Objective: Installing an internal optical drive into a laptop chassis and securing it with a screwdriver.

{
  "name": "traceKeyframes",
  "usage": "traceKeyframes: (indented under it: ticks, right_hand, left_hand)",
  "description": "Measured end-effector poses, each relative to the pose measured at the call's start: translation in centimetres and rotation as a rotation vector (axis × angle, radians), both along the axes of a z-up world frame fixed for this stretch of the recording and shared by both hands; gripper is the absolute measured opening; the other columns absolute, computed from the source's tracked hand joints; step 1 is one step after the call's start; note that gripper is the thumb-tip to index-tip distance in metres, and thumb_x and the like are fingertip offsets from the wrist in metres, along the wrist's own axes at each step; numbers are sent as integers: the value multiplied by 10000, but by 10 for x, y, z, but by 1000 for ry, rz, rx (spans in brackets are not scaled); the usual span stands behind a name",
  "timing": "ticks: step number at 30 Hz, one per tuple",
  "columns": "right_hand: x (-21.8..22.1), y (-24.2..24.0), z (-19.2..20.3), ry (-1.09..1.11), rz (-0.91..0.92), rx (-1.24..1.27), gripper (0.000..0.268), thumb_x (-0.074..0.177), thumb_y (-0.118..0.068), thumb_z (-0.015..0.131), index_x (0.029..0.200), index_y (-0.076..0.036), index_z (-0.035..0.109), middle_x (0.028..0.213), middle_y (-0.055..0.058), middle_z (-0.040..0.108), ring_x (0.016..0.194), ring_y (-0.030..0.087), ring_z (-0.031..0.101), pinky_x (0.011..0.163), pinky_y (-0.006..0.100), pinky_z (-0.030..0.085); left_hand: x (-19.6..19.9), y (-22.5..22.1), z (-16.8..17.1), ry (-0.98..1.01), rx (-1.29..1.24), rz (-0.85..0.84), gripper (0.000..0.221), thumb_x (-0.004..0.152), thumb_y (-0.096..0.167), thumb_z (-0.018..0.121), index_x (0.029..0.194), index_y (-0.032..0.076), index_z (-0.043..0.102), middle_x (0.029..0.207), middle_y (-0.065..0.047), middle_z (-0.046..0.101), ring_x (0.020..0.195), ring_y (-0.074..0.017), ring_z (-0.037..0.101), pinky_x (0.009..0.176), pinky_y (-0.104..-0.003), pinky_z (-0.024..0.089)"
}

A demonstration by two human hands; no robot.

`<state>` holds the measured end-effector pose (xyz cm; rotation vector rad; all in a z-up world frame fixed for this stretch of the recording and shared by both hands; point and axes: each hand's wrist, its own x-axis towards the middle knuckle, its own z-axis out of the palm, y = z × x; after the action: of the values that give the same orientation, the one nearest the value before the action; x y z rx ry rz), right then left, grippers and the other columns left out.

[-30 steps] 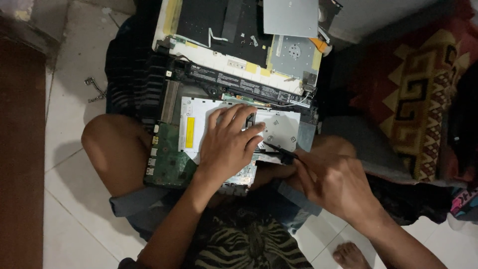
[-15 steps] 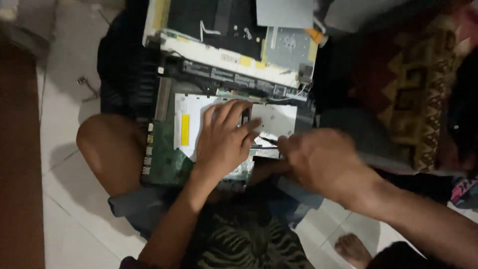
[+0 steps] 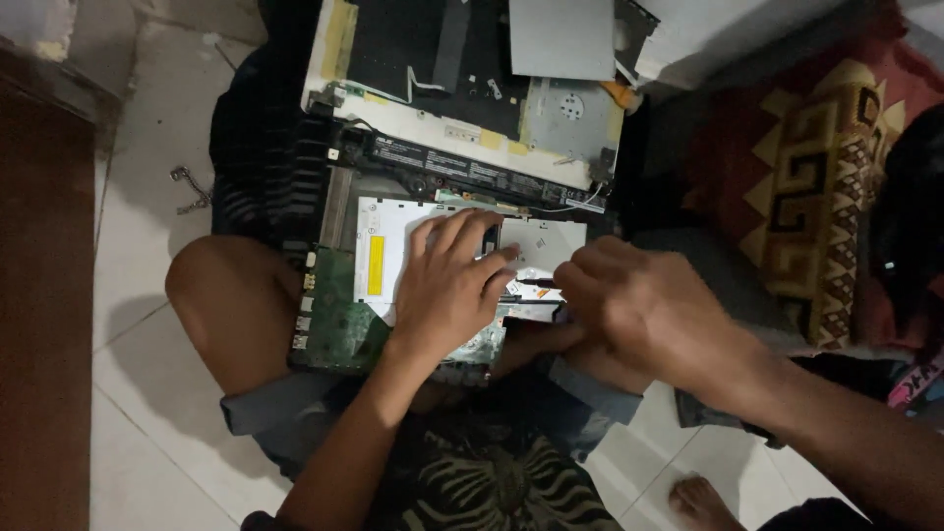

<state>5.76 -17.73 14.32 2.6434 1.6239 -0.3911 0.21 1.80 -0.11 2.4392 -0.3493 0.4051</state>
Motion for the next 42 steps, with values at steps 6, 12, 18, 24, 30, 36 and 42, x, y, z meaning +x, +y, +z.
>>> traceKeyframes:
  ticks: [6, 12, 18, 24, 30, 36, 42]
  right_hand:
    - [-5, -14, -25, -57, -163, 161, 144, 1012, -275, 569, 1026, -181, 677, 684, -51, 605, 615, 209, 636, 490, 364, 521]
    - [-8, 5, -3, -122, -41, 197, 204, 876, -192, 657, 1059, -106, 686, 747, 30, 581, 586, 237, 585, 448, 355, 473]
    - [-10, -12, -14, -38, -98, 140, 469, 775, -211, 778, 1216, -95, 668, 702, 89, 665, 630, 317, 672, 429, 438, 519]
    - [-15, -18, -13, -118, -34, 189, 306, 963, -302, 656, 1151, -72, 728, 716, 80, 665, 594, 280, 648, 458, 388, 500]
    - [-14, -32, -22, -32, -130, 145, 544, 881, -341, 606, 1376, -115, 619, 871, 66, 669, 735, 266, 646, 581, 383, 524]
    - [-18, -30, -23, -39, -135, 241, 518, 876, -284, 657, 1352, -80, 639, 755, 43, 656, 602, 250, 645, 455, 356, 479]
    - [-22, -29, -23, -15, -226, 243, 416, 960, -267, 596, 1330, -85, 655, 737, 45, 680, 509, 184, 625, 438, 304, 467]
  left_hand:
    - [0, -5, -19, 47, -83, -19, 181, 938, 250, 724, 1103, 206, 784, 1333, -92, 617, 1375, -314, 497, 1078, -565, 331]
    - [0, -6, -19, 78, -69, -15, 176, 928, 247, 723, 1093, 237, 782, 1337, -65, 612, 1381, -302, 490, 1078, -564, 325]
    - [0, -4, -11, 106, -114, -22, 194, 956, 248, 704, 1135, 224, 774, 1341, -79, 607, 1386, -314, 487, 1078, -584, 322]
    - [1, -4, -10, 90, -98, -34, 197, 925, 217, 729, 1115, 207, 781, 1328, -83, 607, 1375, -320, 488, 1070, -589, 323]
    - [0, -4, -11, 92, -114, -45, 160, 926, 187, 732, 1076, 199, 787, 1333, -103, 610, 1387, -335, 481, 1082, -602, 311]
    - [0, -7, -17, 63, -99, -23, 167, 916, 223, 733, 1076, 217, 777, 1326, -94, 613, 1382, -330, 487, 1076, -592, 311]
    - [0, -6, -14, 82, -99, -23, 161, 928, 239, 734, 1078, 201, 781, 1335, -96, 608, 1380, -322, 482, 1072, -587, 311]
